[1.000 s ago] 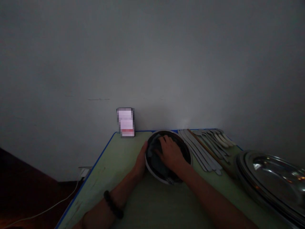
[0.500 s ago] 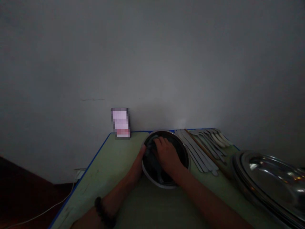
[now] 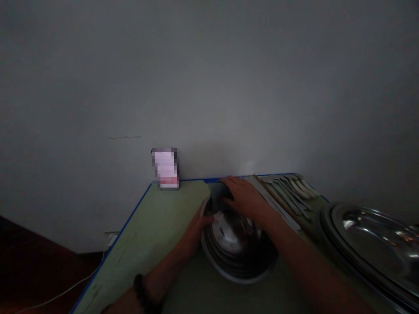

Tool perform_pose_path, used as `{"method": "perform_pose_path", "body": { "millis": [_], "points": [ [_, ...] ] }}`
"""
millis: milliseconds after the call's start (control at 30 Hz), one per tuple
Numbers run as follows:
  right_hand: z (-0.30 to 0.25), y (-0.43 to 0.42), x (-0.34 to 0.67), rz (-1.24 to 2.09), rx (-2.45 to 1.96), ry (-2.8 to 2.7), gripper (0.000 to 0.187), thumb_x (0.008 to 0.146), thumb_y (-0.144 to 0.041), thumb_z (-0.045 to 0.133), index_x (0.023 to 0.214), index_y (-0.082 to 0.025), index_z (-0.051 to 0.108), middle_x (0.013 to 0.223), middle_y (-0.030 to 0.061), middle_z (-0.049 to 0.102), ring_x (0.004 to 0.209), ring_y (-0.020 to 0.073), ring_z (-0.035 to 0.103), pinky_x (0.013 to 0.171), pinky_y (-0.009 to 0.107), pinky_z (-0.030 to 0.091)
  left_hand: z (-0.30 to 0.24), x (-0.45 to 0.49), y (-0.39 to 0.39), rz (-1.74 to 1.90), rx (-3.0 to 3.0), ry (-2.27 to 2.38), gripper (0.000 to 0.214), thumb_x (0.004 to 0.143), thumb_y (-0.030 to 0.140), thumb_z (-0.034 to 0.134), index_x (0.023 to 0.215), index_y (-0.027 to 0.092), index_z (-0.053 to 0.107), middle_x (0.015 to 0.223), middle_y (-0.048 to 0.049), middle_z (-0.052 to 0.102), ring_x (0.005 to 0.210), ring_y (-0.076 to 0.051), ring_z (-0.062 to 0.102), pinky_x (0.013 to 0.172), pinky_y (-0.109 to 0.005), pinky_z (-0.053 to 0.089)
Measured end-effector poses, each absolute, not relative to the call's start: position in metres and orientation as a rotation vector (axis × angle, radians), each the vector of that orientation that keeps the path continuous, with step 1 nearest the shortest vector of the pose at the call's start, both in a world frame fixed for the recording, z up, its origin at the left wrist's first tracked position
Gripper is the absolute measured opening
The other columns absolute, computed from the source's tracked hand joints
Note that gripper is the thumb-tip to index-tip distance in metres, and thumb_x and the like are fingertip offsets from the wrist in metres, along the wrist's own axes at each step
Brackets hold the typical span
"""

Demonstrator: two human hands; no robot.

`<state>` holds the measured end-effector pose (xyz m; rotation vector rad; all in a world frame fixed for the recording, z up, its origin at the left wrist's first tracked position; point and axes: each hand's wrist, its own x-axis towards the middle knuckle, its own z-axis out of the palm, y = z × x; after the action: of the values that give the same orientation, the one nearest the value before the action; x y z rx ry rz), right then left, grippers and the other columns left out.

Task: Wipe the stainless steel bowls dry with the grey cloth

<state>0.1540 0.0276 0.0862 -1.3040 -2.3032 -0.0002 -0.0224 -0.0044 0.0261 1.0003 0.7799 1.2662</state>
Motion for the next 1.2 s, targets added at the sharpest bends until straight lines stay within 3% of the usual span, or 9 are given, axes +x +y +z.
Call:
{"method": "perform_pose_path", "body": {
  "millis": [67, 167, 333, 567, 667, 767, 867, 1000, 1200],
  "points": [
    [0.08, 0.031, 0.153, 0.022, -1.356, -2.356, 0.037, 0.083, -0.024, 0.064, 0.118, -0.016, 0.058, 0.115, 0.0108, 0.065, 0.108, 0.0255, 0.06, 0.092, 0.039, 0.045, 0.025, -0.025, -0.007, 1.233, 1.088, 0.799, 0.055, 0.059, 0.009, 0.066, 0.112, 0.022, 0.071, 0.122, -0.0026, 0.069, 0.13, -0.035, 0.047, 0.112, -0.043, 0.032],
    [0.079, 0.035, 0.159, 0.008, -1.355, -2.308, 0.03, 0.083, -0.028, 0.066, 0.111, -0.018, 0.06, 0.109, 0.0088, 0.067, 0.1, 0.0237, 0.063, 0.084, 0.034, 0.046, 0.021, -0.029, -0.008, 1.214, 1.19, 0.805, 0.063, 0.06, 0.008, 0.058, 0.12, 0.025, 0.066, 0.125, -0.0011, 0.067, 0.129, -0.034, 0.048, 0.11, -0.043, 0.034],
    [0.072, 0.046, 0.172, 0.05, -1.467, -1.991, 0.014, 0.087, -0.032, 0.059, 0.093, -0.019, 0.06, 0.089, 0.0077, 0.07, 0.08, 0.022, 0.065, 0.069, 0.03, 0.044, 0.019, -0.034, -0.006, 1.5, 1.389, 0.866, 0.061, 0.068, 0.015, 0.06, 0.128, 0.024, 0.058, 0.131, -0.0045, 0.063, 0.126, -0.032, 0.051, 0.107, -0.041, 0.038],
    [0.067, 0.046, 0.173, 0.116, -1.412, -1.723, 0.018, 0.088, -0.036, 0.054, 0.083, -0.019, 0.058, 0.069, 0.0046, 0.066, 0.065, 0.0205, 0.061, 0.057, 0.027, 0.038, 0.026, -0.039, 0.001, 1.69, 1.707, 1.12, 0.062, 0.081, 0.034, 0.062, 0.138, 0.022, 0.043, 0.141, -0.011, 0.054, 0.13, -0.028, 0.049, 0.108, -0.046, 0.038],
    [0.087, 0.036, 0.176, 0.045, -1.131, -1.714, 0.011, 0.086, -0.029, 0.053, 0.089, -0.02, 0.06, 0.075, 0.003, 0.068, 0.067, 0.0183, 0.06, 0.062, 0.027, 0.041, 0.026, -0.04, 0.004, 1.421, 1.591, 1.204, 0.058, 0.076, 0.041, 0.068, 0.129, 0.019, 0.054, 0.132, -0.0135, 0.062, 0.125, -0.032, 0.053, 0.107, -0.048, 0.04],
    [0.103, 0.028, 0.178, -0.025, -0.94, -1.768, 0.017, 0.084, -0.022, 0.054, 0.099, -0.021, 0.062, 0.089, 0.0038, 0.07, 0.075, 0.018, 0.062, 0.069, 0.029, 0.044, 0.025, -0.037, 0.002, 1.077, 1.315, 1.169, 0.047, 0.073, 0.045, 0.071, 0.109, 0.015, 0.065, 0.097, -0.0139, 0.076, 0.091, -0.034, 0.071, 0.088, -0.052, 0.054],
    [0.103, 0.027, 0.174, -0.008, -1.008, -1.697, 0.019, 0.084, -0.029, 0.057, 0.1, -0.022, 0.063, 0.084, 0.0031, 0.07, 0.071, 0.0186, 0.063, 0.067, 0.029, 0.044, 0.025, -0.032, -0.004, 1.044, 1.115, 1.038, 0.045, 0.07, 0.041, 0.075, 0.104, 0.012, 0.066, 0.085, -0.0117, 0.077, 0.071, -0.03, 0.073, 0.077, -0.05, 0.058],
    [0.08, 0.033, 0.158, 0.146, -1.269, -1.461, 0.029, 0.087, -0.046, 0.052, 0.092, -0.019, 0.062, 0.073, 0.0058, 0.068, 0.068, 0.0223, 0.062, 0.059, 0.029, 0.042, 0.027, -0.026, -0.006, 1.189, 0.94, 0.887, 0.045, 0.066, 0.032, 0.08, 0.103, 0.011, 0.066, 0.096, -0.0126, 0.076, 0.077, -0.031, 0.074, 0.08, -0.05, 0.058],
    [0.058, 0.045, 0.151, 0.279, -1.44, -1.545, 0.023, 0.088, -0.038, 0.05, 0.091, -0.017, 0.06, 0.083, 0.0124, 0.07, 0.078, 0.0259, 0.064, 0.064, 0.031, 0.043, 0.016, -0.033, 0.006, 1.271, 0.859, 1.006, 0.039, 0.058, 0.025, 0.08, 0.095, 0.013, 0.072, 0.097, -0.0097, 0.077, 0.101, -0.033, 0.069, 0.096, -0.05, 0.05]
  ]
}}
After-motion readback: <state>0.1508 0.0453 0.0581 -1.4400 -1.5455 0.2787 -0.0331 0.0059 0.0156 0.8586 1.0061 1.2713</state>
